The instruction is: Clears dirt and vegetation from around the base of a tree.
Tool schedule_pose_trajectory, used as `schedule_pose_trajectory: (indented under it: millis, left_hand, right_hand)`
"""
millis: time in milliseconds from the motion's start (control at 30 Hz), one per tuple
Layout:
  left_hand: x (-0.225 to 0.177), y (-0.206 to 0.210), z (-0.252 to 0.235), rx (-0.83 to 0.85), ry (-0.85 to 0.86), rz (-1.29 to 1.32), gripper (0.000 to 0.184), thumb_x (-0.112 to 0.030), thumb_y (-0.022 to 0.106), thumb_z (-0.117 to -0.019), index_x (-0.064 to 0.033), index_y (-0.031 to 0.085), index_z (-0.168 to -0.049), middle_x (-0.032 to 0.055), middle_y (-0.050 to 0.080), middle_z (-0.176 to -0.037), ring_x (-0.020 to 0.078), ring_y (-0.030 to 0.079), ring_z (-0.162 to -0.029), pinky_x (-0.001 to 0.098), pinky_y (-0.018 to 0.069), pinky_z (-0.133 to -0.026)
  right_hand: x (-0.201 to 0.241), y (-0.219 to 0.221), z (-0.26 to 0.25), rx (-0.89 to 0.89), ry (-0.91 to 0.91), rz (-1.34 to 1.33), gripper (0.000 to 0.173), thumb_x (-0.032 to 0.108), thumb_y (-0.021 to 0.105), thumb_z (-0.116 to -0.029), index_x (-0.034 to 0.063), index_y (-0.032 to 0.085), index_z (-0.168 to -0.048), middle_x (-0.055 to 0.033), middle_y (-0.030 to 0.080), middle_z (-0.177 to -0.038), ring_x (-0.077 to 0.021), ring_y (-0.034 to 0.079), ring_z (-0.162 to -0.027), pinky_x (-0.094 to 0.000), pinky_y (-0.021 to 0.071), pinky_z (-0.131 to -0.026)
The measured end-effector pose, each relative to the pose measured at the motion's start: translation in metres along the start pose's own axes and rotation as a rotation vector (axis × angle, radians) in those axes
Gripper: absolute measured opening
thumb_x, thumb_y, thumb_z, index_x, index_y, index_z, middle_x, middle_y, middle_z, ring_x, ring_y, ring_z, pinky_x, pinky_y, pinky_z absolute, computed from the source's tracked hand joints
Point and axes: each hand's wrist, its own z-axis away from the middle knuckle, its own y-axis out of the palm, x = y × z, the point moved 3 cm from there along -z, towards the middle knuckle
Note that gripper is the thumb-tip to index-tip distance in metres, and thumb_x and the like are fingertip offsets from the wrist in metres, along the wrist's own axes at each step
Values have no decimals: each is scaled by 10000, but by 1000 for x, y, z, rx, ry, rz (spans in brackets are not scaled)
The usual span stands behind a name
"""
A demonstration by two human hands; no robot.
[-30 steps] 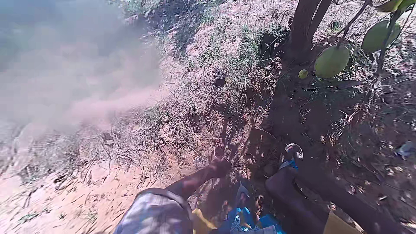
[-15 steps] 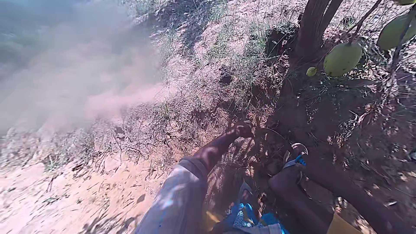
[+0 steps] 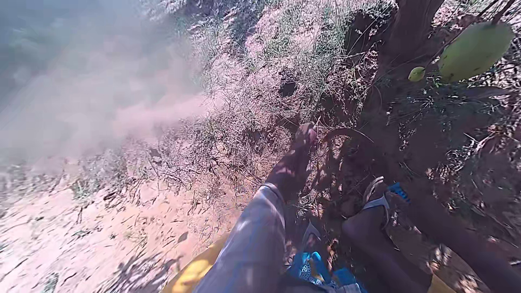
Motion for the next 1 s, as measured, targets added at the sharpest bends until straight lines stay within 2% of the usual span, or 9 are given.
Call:
schedule_pose_trajectory:
  millis: [133, 233, 300, 400, 533, 633, 800, 867, 1000]
  left_hand:
    - [0, 3, 3, 35, -62, 73, 346, -139, 511, -1041, 47, 635, -1304, 285, 630, -1324, 434, 572, -1295, 599, 432, -1094]
    - [-40, -24, 32, 153, -191, 12, 364, -130, 459, -1088, 65, 581, -1371, 277, 587, -1404, 402, 525, -1366, 539, 381, -1150]
    - [-51, -35, 49, 209, -212, 19, 359, -95, 456, -1092, 94, 557, -1380, 295, 570, -1413, 402, 514, -1372, 513, 360, -1167]
    - [2, -4, 52, 194, -15, -32, 332, -92, 504, -1063, 83, 601, -1328, 305, 626, -1314, 423, 581, -1286, 548, 420, -1118]
    - [42, 22, 104, 486, -68, -271, 382, -163, 476, -1066, 30, 583, -1378, 298, 595, -1372, 451, 544, -1332, 622, 406, -1111]
    - [47, 22, 129, 544, -138, -320, 431, -262, 426, -1100, 16, 576, -1394, 289, 584, -1395, 446, 543, -1340, 627, 412, -1103]
    - [15, 4, 112, 665, -171, -429, 442, -287, 562, -1053, 13, 602, -1374, 301, 586, -1376, 469, 539, -1321, 667, 416, -1070]
    - [-4, -11, 95, 623, -128, -393, 458, -342, 547, -1058, -5, 627, -1358, 289, 616, -1341, 458, 568, -1291, 668, 430, -1053]
    - [-33, -17, 60, 255, 75, -167, 361, -292, 527, -1078, 11, 688, -1193, 276, 691, -1165, 457, 650, -1144, 676, 485, -945]
  right_hand:
    - [52, -30, -17, -253, -142, -56, 521, 371, 462, -1101, -57, 506, -1396, -297, 657, -1074, -453, 659, -985, -627, 488, -846]
    - [83, -34, -48, -197, -33, 38, 536, 361, 451, -1107, -40, 454, -1463, -308, 629, -1255, -453, 635, -1160, -610, 472, -976]
    - [68, -12, -64, -132, 14, 68, 573, 353, 478, -1097, -62, 416, -1487, -314, 598, -1312, -459, 606, -1214, -593, 464, -1016]
    - [18, 16, -38, -9, 81, 152, 585, 369, 476, -1098, -66, 404, -1482, -329, 629, -1235, -488, 634, -1148, -615, 486, -969]
    - [-31, 33, 22, 181, 182, 173, 608, 436, 440, -1098, -30, 438, -1489, -328, 642, -1241, -496, 633, -1158, -639, 470, -974]
    - [-7, 12, 25, 86, 120, 151, 573, 417, 444, -1103, -60, 482, -1419, -337, 645, -1181, -503, 637, -1117, -638, 475, -948]
    - [46, -16, -2, 25, 60, 231, 582, 404, 433, -1109, -45, 426, -1478, -323, 629, -1247, -488, 623, -1174, -628, 472, -976]
    - [30, 1, -5, 103, 56, 303, 565, 392, 467, -1098, -42, 437, -1458, -320, 629, -1246, -494, 620, -1175, -625, 477, -980]
    - [-12, 29, 32, 170, 92, 312, 602, 393, 482, -1087, -19, 394, -1517, -336, 654, -1197, -521, 654, -1097, -652, 496, -920]
